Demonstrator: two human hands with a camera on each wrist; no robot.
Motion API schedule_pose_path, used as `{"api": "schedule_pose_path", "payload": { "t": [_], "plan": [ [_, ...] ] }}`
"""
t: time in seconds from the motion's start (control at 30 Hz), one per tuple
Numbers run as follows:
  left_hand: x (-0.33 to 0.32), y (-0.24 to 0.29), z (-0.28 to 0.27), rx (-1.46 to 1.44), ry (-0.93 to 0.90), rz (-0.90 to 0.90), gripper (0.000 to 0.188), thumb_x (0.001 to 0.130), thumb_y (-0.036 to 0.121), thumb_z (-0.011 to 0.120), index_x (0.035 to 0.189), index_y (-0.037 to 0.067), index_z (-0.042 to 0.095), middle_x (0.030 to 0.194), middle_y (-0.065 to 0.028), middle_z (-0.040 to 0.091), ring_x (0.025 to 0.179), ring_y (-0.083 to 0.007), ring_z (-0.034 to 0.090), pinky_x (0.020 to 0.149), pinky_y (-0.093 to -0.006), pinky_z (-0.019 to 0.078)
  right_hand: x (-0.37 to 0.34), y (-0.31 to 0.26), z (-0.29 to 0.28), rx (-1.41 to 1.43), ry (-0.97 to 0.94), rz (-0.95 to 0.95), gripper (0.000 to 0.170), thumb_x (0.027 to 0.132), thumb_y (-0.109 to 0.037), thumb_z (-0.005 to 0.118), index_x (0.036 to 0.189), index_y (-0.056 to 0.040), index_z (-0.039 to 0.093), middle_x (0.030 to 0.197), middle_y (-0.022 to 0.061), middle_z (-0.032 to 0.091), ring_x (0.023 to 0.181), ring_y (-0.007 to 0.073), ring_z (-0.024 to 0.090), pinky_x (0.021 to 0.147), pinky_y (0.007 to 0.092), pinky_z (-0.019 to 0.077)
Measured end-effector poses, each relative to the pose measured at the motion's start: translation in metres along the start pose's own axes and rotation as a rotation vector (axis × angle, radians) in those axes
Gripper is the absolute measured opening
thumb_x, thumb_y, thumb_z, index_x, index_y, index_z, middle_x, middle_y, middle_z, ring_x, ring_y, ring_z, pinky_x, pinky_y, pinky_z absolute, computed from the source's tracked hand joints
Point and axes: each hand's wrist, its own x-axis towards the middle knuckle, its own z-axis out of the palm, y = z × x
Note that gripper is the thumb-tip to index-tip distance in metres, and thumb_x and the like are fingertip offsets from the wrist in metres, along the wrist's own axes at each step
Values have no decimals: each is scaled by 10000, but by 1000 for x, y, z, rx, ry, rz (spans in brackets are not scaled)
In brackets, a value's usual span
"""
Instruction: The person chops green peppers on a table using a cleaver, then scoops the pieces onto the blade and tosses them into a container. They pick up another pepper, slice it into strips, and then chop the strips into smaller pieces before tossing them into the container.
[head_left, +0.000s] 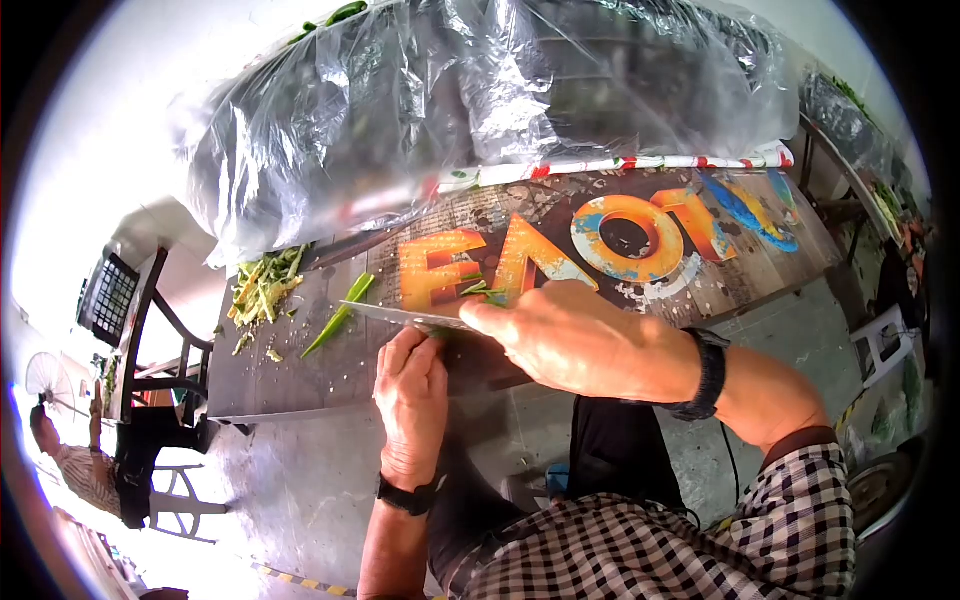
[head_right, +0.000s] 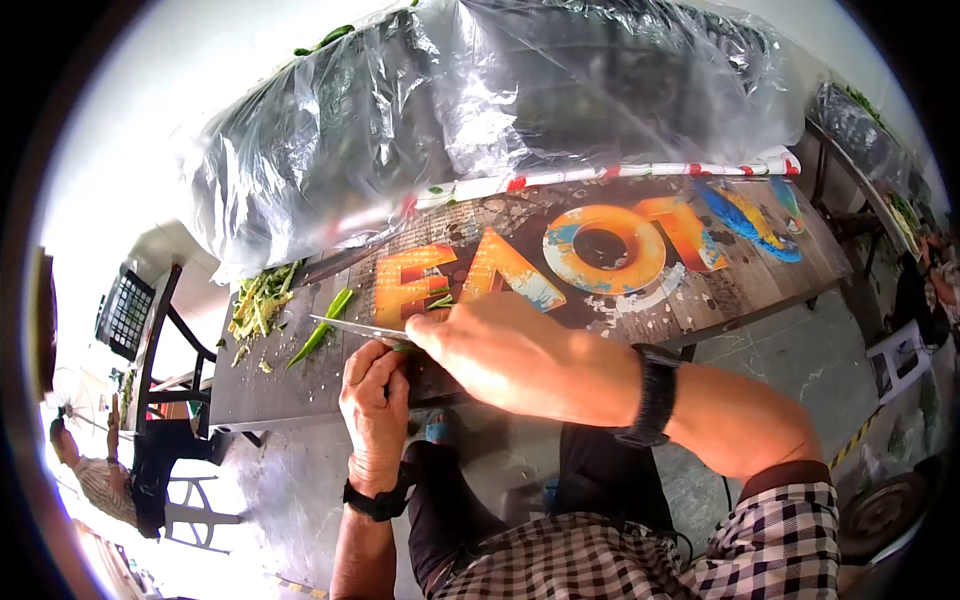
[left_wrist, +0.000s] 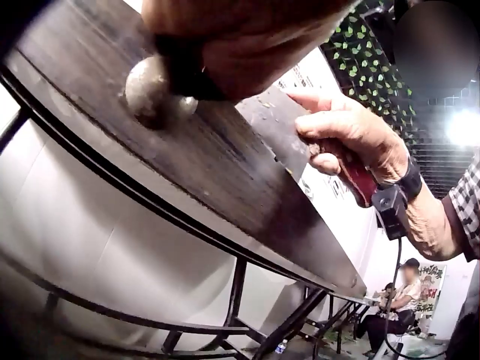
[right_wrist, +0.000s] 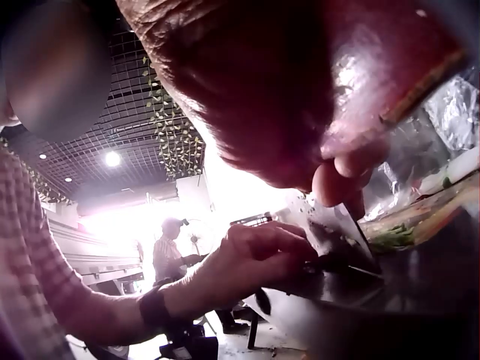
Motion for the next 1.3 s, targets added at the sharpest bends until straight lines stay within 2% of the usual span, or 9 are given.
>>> {"api": "schedule_pose_path", "payload": {
  "t": [0.03, 0.17, 0.5, 0.6, 0.7, 0.8, 0.9, 1.2, 1.3],
  "plan": [
    [2, 0, -2, 25, -25, 20, 206, 757, -29, 679, 955, 28, 697, 1043, -96, 666, 951, -309, 616, 839, -387, 510, -6, -2, -4, -26, -40, 51, 142, 895, -59, 549, 1009, 13, 595, 585, 195, 576, 544, 357, 634, 488, 454, 460],
    [4, 2, -6, 107, -56, 44, 169, 776, -39, 666, 927, 30, 698, 1005, -100, 669, 933, -306, 610, 844, -391, 488, -21, 8, -7, -23, 0, 68, 203, 852, -52, 598, 1043, 16, 611, 598, 201, 598, 550, 366, 631, 498, 472, 463],
    [6, -5, -5, 120, -37, 142, 162, 750, -26, 691, 901, 31, 696, 959, -100, 680, 932, -309, 619, 848, -395, 491, -25, 8, -19, -23, 38, 86, 245, 845, -62, 617, 1066, 43, 610, 629, 198, 625, 581, 372, 641, 544, 469, 500],
    [4, -7, -2, 42, -21, 108, 165, 740, -49, 684, 891, 18, 698, 950, -106, 683, 942, -314, 626, 847, -389, 506, -24, 7, -19, -74, 50, 69, 426, 810, -54, 662, 1222, 3, 566, 638, 114, 611, 565, 282, 622, 517, 394, 467],
    [4, -7, -2, 25, -10, 105, 182, 739, -65, 671, 903, 10, 698, 963, -108, 683, 950, -317, 628, 847, -385, 513, -22, 7, -15, -66, 47, 62, 430, 811, -47, 660, 1227, 2, 563, 638, 114, 609, 564, 283, 621, 520, 395, 468],
    [3, -8, -2, 17, -14, 88, 188, 740, -65, 665, 910, 7, 702, 973, -107, 684, 957, -316, 626, 852, -382, 512, -17, -1, -19, -15, 27, 101, 171, 849, -62, 611, 994, 27, 591, 620, 203, 621, 591, 374, 646, 541, 479, 490],
    [4, -10, -2, 17, -23, 103, 187, 741, -32, 694, 917, 31, 697, 1000, -97, 678, 971, -317, 625, 860, -400, 518, -16, -1, -15, -66, -43, 92, 439, 815, -52, 662, 1239, 5, 563, 661, 126, 627, 578, 288, 636, 525, 407, 479],
    [4, -10, -1, 9, -24, 96, 199, 742, -43, 680, 928, 28, 694, 1016, -95, 675, 984, -316, 621, 866, -404, 515, -13, 1, -10, -88, -71, 95, 436, 810, -51, 666, 1232, 14, 579, 667, 124, 637, 579, 288, 639, 530, 400, 488],
    [4, -9, -2, 4, -19, 98, 194, 743, -40, 678, 922, 32, 693, 1017, -94, 673, 983, -315, 620, 863, -405, 515, -14, 1, -13, -57, -17, 76, 441, 811, -54, 667, 1236, 18, 576, 667, 126, 635, 575, 290, 637, 530, 396, 489]
  ]
}}
